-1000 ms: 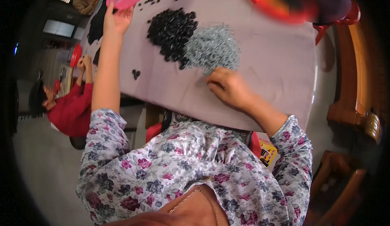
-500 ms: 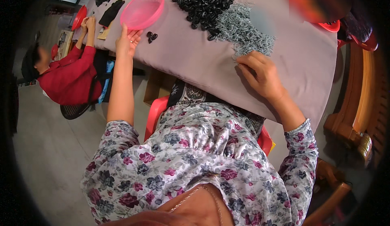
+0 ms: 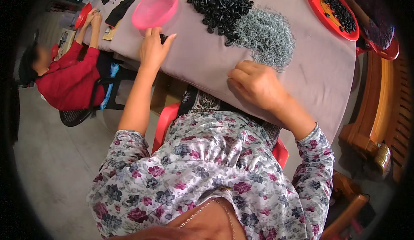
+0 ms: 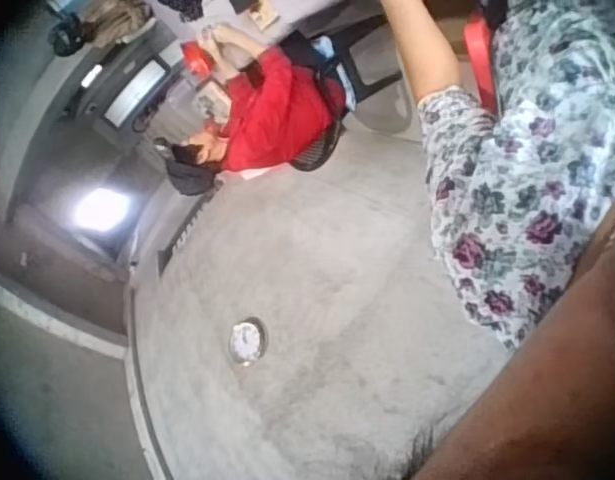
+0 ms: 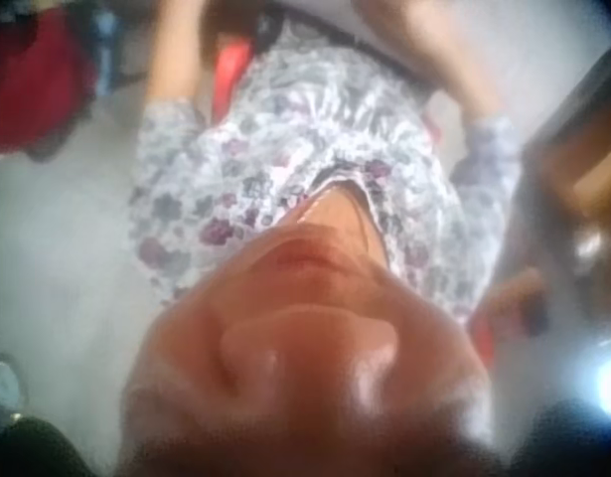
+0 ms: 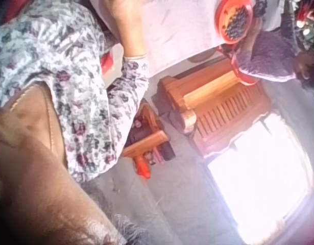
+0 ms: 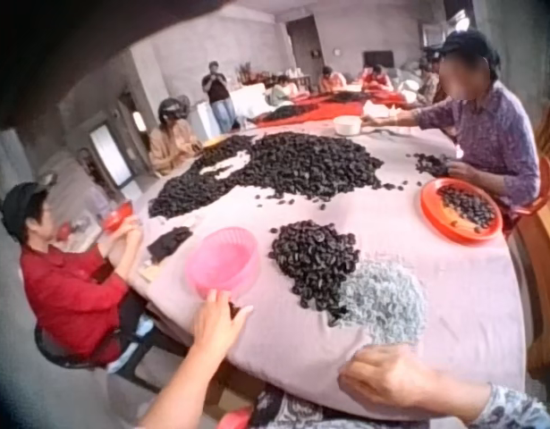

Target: The person sits at a table and assembles small black plastic hair accessories by hand. They pick up a black plastic piece and a metal pin, insert the pin into the plastic piece, and place the finished item into a pink bowl. The process is repeated continuously throughout the clip.

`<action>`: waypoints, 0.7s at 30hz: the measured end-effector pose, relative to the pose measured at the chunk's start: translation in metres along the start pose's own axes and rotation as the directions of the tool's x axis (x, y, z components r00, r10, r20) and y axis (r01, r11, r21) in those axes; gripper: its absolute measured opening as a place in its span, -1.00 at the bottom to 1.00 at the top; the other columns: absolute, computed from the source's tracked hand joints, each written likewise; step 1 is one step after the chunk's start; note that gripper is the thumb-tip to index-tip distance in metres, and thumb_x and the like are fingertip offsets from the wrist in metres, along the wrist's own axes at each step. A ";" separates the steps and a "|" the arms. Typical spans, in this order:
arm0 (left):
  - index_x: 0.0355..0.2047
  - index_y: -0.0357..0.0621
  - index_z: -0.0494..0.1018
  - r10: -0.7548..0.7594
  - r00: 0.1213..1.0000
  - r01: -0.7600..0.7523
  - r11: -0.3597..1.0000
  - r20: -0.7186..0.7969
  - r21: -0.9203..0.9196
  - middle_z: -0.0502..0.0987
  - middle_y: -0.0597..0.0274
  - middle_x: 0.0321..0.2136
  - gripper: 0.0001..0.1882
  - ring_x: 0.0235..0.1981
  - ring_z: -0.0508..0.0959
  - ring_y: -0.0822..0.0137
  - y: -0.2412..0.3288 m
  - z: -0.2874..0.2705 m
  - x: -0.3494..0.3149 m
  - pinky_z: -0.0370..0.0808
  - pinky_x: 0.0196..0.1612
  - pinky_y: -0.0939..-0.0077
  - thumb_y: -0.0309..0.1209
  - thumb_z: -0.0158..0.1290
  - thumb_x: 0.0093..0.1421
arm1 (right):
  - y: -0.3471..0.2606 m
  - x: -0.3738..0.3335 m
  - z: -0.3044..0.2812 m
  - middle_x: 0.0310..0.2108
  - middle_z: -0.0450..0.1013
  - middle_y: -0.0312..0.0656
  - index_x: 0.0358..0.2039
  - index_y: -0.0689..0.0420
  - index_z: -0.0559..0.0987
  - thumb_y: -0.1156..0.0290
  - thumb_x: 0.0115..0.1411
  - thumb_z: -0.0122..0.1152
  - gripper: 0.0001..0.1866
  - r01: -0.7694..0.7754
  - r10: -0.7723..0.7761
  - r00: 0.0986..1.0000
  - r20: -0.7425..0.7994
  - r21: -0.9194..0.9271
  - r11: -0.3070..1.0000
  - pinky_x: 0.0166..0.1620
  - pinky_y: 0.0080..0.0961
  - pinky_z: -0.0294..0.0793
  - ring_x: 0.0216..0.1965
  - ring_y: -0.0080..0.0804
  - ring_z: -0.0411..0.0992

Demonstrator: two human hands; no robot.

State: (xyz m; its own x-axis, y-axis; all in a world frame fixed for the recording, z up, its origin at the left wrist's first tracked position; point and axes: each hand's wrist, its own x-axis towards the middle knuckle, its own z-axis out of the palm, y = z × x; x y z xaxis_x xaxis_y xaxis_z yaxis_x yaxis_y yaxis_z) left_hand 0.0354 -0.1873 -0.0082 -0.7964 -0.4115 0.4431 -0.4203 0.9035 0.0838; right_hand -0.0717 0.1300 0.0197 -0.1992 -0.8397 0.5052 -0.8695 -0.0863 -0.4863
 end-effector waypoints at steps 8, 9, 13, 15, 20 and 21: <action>-0.37 -0.12 0.33 0.079 0.991 -0.076 0.997 0.106 -0.029 0.49 0.04 -0.40 -0.75 -0.44 0.53 -0.11 -0.002 0.009 -0.006 0.45 -0.38 -0.01 -0.22 0.08 0.25 | 0.009 -0.011 0.016 -0.44 0.43 -0.10 -0.35 0.20 0.56 0.50 0.05 0.24 -0.87 -0.091 0.093 0.996 -0.002 0.178 0.980 -0.32 -0.28 0.46 -0.39 -0.12 0.45; -0.37 -0.12 0.33 0.097 0.991 -0.093 0.995 0.097 -0.042 0.49 0.04 -0.41 -0.76 -0.44 0.53 -0.11 -0.003 0.009 -0.006 0.45 -0.39 -0.01 -0.23 0.07 0.25 | 0.011 -0.013 0.016 -0.43 0.43 -0.09 -0.35 0.21 0.56 0.50 0.05 0.24 -0.87 -0.117 0.119 0.993 0.001 0.194 0.974 -0.31 -0.28 0.46 -0.38 -0.11 0.45; -0.43 -0.12 0.34 0.140 0.990 -0.136 0.982 0.022 -0.133 0.49 0.07 -0.46 -0.75 -0.49 0.51 -0.05 -0.001 0.006 -0.009 0.43 -0.43 0.07 -0.27 0.13 0.21 | 0.012 -0.014 0.015 -0.42 0.44 -0.08 -0.34 0.22 0.56 0.50 0.07 0.23 -0.87 -0.153 0.153 0.988 0.015 0.232 0.961 -0.28 -0.26 0.46 -0.36 -0.08 0.45; -0.45 -0.12 0.34 0.141 0.990 -0.137 0.980 0.023 -0.142 0.48 0.10 -0.49 -0.74 -0.51 0.50 -0.02 0.001 0.005 -0.010 0.42 -0.46 0.12 -0.28 0.17 0.19 | 0.013 -0.015 0.015 -0.42 0.46 -0.09 -0.33 0.21 0.58 0.52 0.07 0.25 -0.88 -0.143 0.146 0.989 0.004 0.210 0.967 -0.28 -0.30 0.46 -0.37 -0.11 0.46; -0.48 -0.15 0.38 0.169 0.983 -0.179 0.964 -0.066 -0.198 0.48 0.12 -0.57 -0.71 -0.54 0.50 0.01 -0.004 -0.005 0.013 0.42 -0.47 0.19 -0.25 0.21 0.16 | 0.017 -0.016 0.015 -0.41 0.47 -0.10 -0.33 0.21 0.59 0.52 0.08 0.25 -0.88 -0.167 0.169 0.986 0.010 0.194 0.967 -0.27 -0.30 0.47 -0.36 -0.11 0.47; -0.48 -0.15 0.39 0.139 0.986 -0.157 0.962 -0.094 -0.223 0.49 0.11 -0.58 -0.71 -0.54 0.50 0.01 -0.006 -0.011 0.025 0.42 -0.46 0.19 -0.23 0.20 0.17 | 0.017 -0.015 0.015 -0.41 0.47 -0.10 -0.33 0.21 0.59 0.52 0.08 0.25 -0.88 -0.175 0.176 0.984 0.012 0.194 0.965 -0.26 -0.30 0.47 -0.36 -0.11 0.47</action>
State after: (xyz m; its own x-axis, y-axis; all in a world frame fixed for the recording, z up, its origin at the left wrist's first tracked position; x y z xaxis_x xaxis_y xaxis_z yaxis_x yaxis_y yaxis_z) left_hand 0.0224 -0.2021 0.0122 -0.8025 -0.2692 0.5324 -0.1826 0.9604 0.2103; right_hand -0.0769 0.1335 -0.0068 -0.3436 -0.8483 0.4029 -0.7168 -0.0403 -0.6961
